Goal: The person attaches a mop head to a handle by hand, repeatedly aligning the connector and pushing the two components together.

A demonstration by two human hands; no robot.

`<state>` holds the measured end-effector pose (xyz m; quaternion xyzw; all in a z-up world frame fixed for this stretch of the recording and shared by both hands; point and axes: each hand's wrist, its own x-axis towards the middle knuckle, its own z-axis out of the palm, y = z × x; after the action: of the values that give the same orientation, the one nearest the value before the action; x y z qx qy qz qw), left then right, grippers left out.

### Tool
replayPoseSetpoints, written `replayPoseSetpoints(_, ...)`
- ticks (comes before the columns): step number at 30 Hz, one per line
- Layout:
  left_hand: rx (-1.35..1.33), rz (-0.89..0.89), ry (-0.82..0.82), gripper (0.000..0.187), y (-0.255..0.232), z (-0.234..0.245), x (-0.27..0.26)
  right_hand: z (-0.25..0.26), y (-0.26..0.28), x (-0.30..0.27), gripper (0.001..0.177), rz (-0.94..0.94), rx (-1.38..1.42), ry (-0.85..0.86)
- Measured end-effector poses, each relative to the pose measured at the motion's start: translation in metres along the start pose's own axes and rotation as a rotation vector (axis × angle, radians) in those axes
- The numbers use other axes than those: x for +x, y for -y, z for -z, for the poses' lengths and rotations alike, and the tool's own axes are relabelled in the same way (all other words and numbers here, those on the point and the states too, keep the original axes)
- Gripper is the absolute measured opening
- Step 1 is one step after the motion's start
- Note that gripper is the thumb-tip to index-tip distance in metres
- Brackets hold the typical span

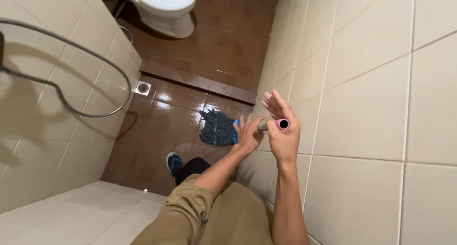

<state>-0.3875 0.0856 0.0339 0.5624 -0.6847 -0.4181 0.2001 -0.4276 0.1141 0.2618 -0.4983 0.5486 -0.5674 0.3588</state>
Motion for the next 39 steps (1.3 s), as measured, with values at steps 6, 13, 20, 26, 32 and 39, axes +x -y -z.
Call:
replayPoseSetpoints(6,0.073,0.001,0.161,0.044,-0.001,-0.013,0.001,0.014,-0.02,-0.004,0.064,-0.093,-0.003,-0.035)
replayPoseSetpoints(13,0.077,-0.034,0.156,0.052,0.015,-0.025,0.006,0.009,-0.024,-0.008,0.045,-0.157,-0.068,-0.044)
replayPoseSetpoints(20,-0.056,-0.075,0.093,0.055,0.004,-0.01,0.012,0.001,-0.02,0.001,0.052,-0.138,0.06,-0.123)
replayPoseSetpoints(26,-0.051,-0.127,0.011,0.037,0.016,0.015,0.016,-0.011,-0.022,0.008,0.058,-0.107,0.166,-0.147)
replayPoseSetpoints(32,-0.021,-0.101,0.002,0.031,0.039,0.046,0.023,-0.045,-0.023,0.014,0.058,-0.106,0.22,-0.141)
replayPoseSetpoints(39,-0.036,-0.09,-0.032,0.039,0.074,0.083,0.024,-0.087,-0.025,0.02,0.06,-0.111,0.282,-0.118)
